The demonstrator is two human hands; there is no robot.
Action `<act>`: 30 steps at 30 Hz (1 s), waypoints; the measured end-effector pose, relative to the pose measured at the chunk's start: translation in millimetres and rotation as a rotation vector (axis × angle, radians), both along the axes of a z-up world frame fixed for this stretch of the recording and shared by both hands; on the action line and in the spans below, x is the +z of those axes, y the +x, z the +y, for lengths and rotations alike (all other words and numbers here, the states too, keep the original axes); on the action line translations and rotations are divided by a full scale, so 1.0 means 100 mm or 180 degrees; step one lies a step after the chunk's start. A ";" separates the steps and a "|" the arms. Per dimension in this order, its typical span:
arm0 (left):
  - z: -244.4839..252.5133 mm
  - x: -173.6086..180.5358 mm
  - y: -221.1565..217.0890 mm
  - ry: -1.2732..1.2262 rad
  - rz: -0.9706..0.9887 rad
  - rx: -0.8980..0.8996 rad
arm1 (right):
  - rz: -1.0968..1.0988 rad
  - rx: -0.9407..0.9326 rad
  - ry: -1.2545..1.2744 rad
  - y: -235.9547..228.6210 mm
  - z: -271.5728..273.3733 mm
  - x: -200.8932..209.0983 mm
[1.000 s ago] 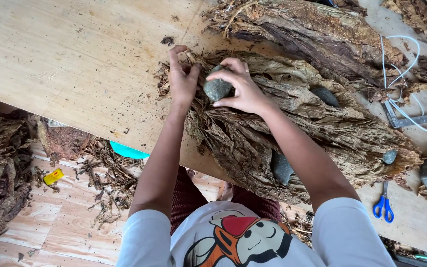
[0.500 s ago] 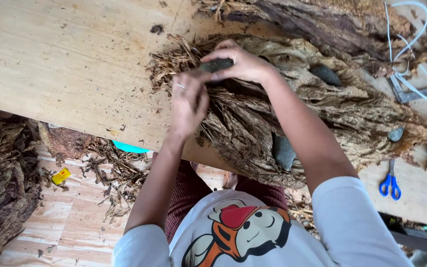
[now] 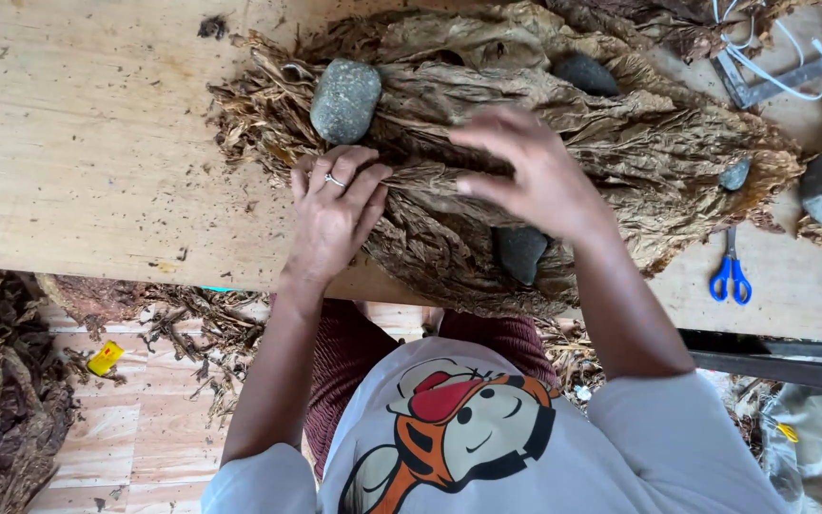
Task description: The person presses and smooths a large sheet of dried fibrous material on a wooden table using several stones as weights. They occasionally trim loose strands with scissors and rearrange the stones to hold the material in place.
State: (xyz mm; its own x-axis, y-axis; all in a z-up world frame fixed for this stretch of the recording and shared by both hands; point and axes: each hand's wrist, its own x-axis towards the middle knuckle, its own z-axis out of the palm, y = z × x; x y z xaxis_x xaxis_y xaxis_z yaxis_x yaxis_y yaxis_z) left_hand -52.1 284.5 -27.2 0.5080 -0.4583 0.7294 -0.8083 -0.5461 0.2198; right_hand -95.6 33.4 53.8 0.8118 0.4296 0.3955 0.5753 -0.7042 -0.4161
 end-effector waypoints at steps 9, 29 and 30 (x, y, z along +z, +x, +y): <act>-0.05 -0.08 0.11 -0.0024 0.0277 -0.0117 | -0.0970 -0.1212 -0.0221 -0.66 -0.50 -0.60; 0.13 -0.38 -0.33 -0.0348 -0.0643 -0.0142 | -0.0729 -0.0684 -0.0105 -1.19 -0.55 -1.01; 0.17 -0.45 -0.40 -0.0398 -0.0511 -0.0143 | -0.0611 -0.0708 -0.0042 -1.24 -0.56 -1.11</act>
State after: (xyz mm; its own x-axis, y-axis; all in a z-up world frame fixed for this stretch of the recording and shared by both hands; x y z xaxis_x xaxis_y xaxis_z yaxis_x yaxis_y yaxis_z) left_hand -91.7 301.5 -72.2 0.3617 -0.3787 0.8519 -0.8613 -0.4854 0.1500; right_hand -219.8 -22.1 -57.4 0.7975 0.2555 0.5466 0.4734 -0.8265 -0.3045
